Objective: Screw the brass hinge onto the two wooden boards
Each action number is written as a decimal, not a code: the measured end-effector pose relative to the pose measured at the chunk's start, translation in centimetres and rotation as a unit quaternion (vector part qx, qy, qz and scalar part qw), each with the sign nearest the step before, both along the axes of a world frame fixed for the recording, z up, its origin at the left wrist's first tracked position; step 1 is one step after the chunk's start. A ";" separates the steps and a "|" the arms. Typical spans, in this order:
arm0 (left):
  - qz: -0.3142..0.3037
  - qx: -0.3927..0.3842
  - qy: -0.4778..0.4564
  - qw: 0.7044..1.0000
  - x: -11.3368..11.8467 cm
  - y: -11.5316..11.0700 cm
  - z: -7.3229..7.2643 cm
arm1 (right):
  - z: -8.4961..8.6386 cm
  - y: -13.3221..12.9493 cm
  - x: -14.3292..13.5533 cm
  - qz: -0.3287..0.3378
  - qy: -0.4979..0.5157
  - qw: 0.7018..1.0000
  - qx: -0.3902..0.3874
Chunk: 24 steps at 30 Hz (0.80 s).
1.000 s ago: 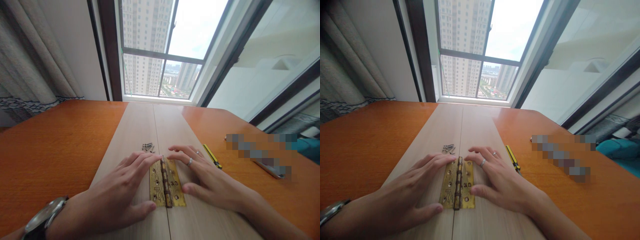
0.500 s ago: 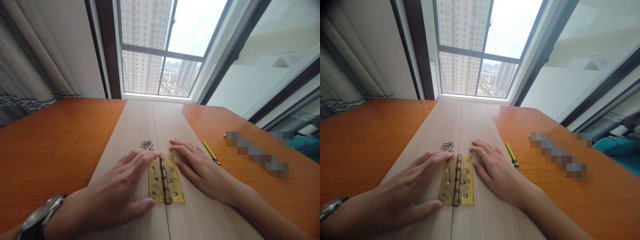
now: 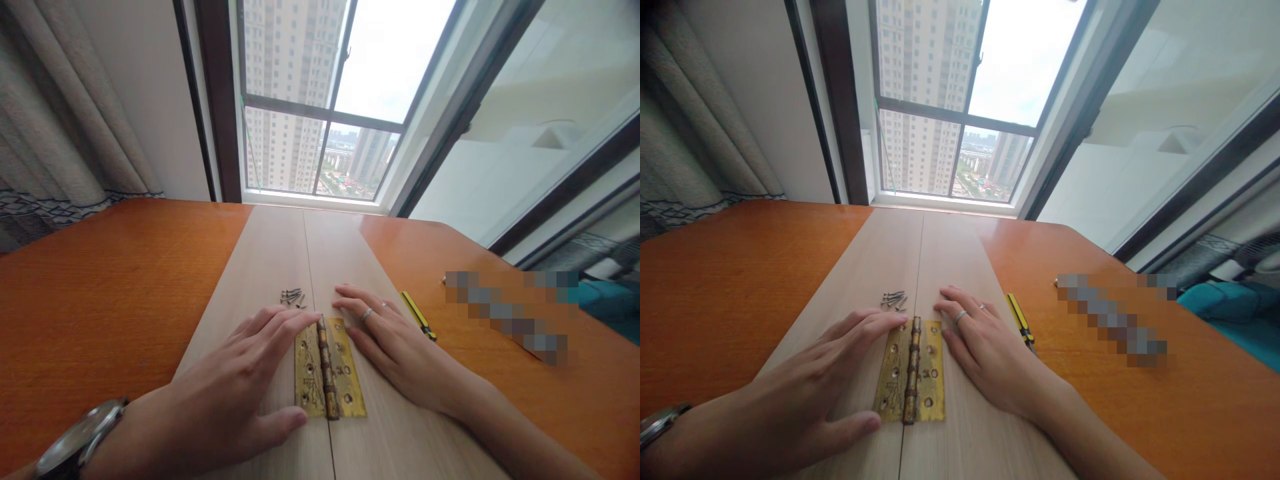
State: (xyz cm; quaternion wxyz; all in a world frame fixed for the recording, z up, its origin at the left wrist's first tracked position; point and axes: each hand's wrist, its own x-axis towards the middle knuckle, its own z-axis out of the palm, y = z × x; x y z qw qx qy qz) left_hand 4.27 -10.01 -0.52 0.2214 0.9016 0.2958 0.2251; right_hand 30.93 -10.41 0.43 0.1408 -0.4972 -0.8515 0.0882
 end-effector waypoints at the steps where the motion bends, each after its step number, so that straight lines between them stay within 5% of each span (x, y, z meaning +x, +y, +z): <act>1: 0.000 -0.001 -0.001 1.000 0.0 0.0 0.0 | 0.0 0.0 0.0 -0.001 -0.002 1.000 0.001; 24: -0.008 0.016 0.024 1.000 -0.1 0.1 0.2 | -0.3 0.5 0.1 0.000 -0.016 1.000 -0.004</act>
